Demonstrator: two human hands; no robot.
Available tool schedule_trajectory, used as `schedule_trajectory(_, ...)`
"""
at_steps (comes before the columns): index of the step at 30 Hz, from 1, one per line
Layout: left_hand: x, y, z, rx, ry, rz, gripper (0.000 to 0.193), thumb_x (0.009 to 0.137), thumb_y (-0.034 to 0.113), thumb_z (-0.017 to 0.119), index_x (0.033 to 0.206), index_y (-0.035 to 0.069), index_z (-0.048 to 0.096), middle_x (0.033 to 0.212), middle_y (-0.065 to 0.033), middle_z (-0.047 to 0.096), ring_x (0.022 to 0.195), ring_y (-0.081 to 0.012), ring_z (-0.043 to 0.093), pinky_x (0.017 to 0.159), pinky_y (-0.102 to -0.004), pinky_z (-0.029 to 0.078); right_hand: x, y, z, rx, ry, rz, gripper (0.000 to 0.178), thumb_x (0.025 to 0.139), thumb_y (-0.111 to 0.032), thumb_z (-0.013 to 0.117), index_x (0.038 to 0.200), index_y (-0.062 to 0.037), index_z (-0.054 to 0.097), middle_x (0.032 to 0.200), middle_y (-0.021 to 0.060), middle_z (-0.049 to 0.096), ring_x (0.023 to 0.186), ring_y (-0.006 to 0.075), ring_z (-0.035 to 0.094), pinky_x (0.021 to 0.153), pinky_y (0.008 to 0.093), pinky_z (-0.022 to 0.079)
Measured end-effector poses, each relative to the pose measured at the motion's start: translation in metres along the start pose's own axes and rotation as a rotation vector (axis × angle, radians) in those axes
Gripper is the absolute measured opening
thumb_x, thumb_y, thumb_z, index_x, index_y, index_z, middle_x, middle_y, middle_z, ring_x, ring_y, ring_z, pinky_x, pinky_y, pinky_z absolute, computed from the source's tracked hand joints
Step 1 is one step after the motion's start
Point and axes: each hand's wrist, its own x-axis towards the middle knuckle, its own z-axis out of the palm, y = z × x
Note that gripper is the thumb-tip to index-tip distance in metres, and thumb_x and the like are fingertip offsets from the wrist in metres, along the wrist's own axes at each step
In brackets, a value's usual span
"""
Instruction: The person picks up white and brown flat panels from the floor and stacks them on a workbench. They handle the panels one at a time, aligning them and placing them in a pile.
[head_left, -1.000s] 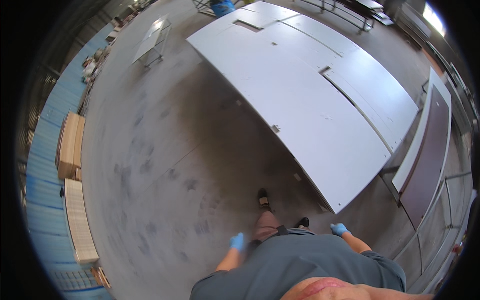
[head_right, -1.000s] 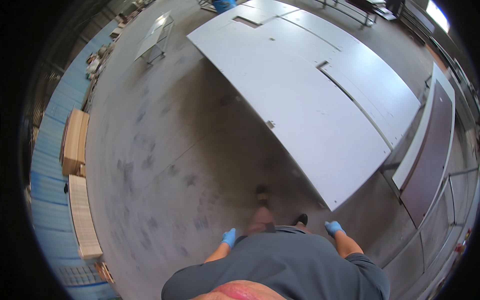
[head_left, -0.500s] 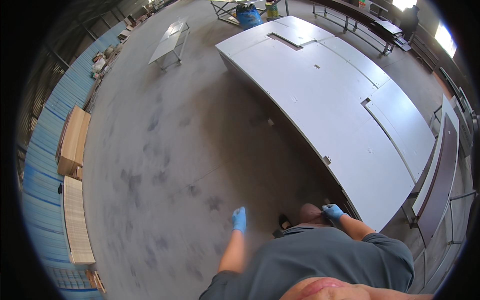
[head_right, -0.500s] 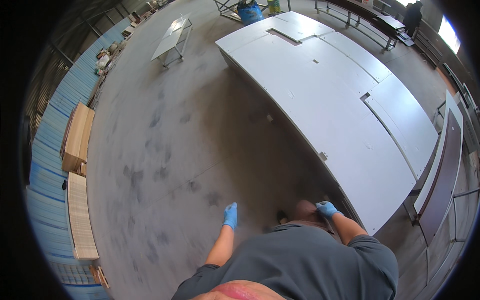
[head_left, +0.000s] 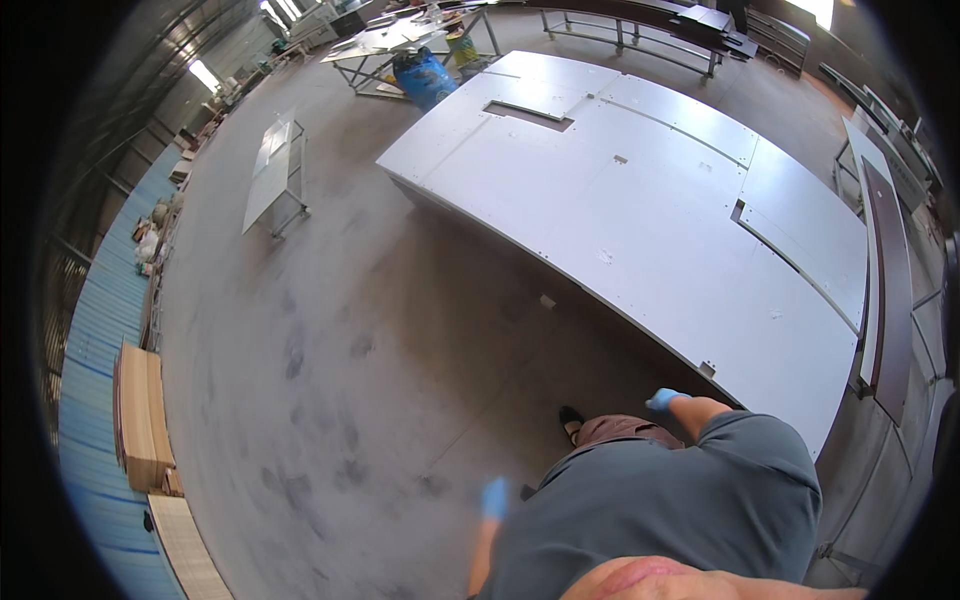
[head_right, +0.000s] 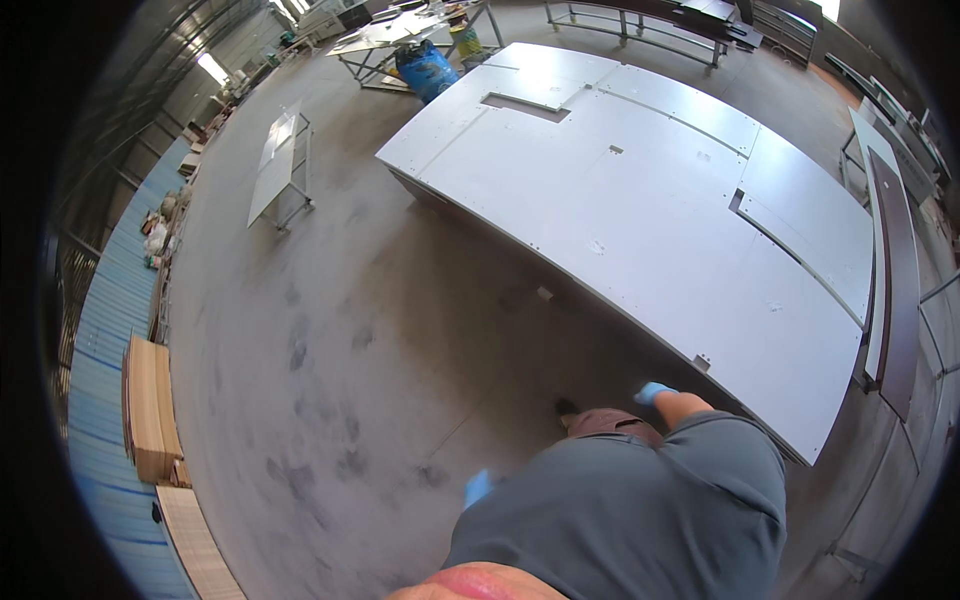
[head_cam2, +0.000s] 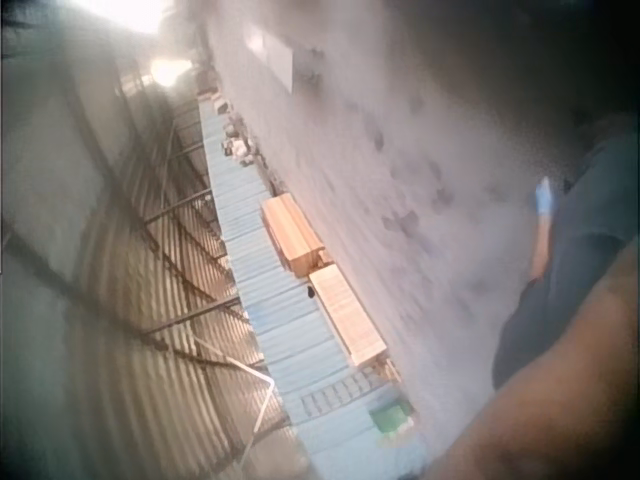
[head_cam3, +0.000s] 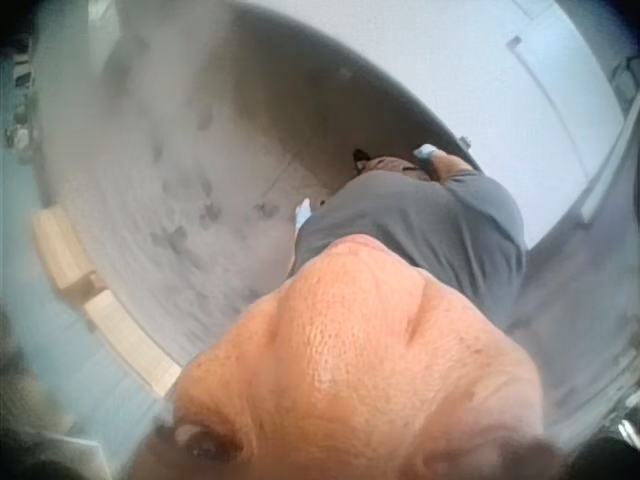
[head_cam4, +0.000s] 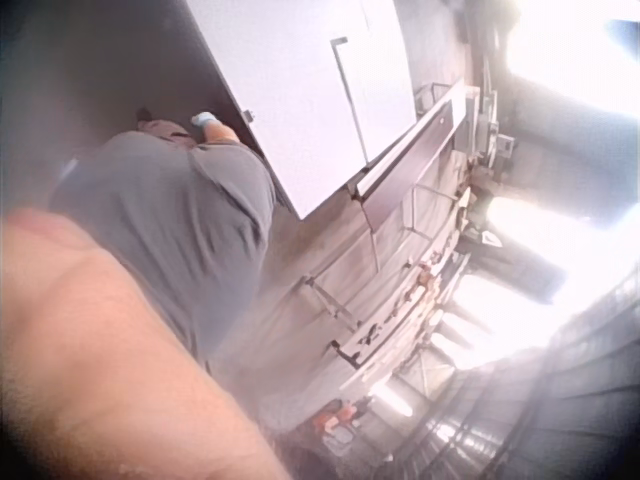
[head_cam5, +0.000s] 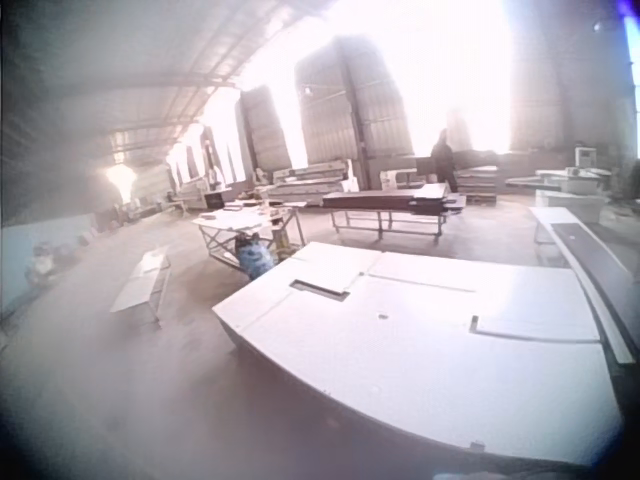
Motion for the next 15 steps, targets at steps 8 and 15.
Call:
schedule_trajectory(8,0.087,-0.091,-0.084,-0.462,-0.123,-0.636,0.035,0.099,0.027,0.06,0.117,-0.003,0.068,0.116,-0.0189,0.071,0.107,-0.0332,0.065,0.094,-0.0453,0.053,0.059,-0.358,-0.114,0.106,0.097,-0.51,0.048,0.098,-0.041,0.055,0.126,-0.0053,0.07,0.125,0.0174,0.072,0.119,0.0342,0.066,0.103,0.0446,0.05)
schedule_trajectory(15,0.211,-0.215,-0.187,-0.639,-0.058,-0.744,0.045,0.097,0.032,0.06,0.122,-0.005,0.066,0.122,-0.0191,0.07,0.114,-0.0345,0.064,0.098,-0.0468,0.051,0.131,-0.553,-0.15,0.045,0.065,-0.439,0.05,0.099,-0.044,0.058,0.128,-0.0043,0.069,0.13,0.0166,0.07,0.123,0.0337,0.065,0.105,0.0444,0.049)
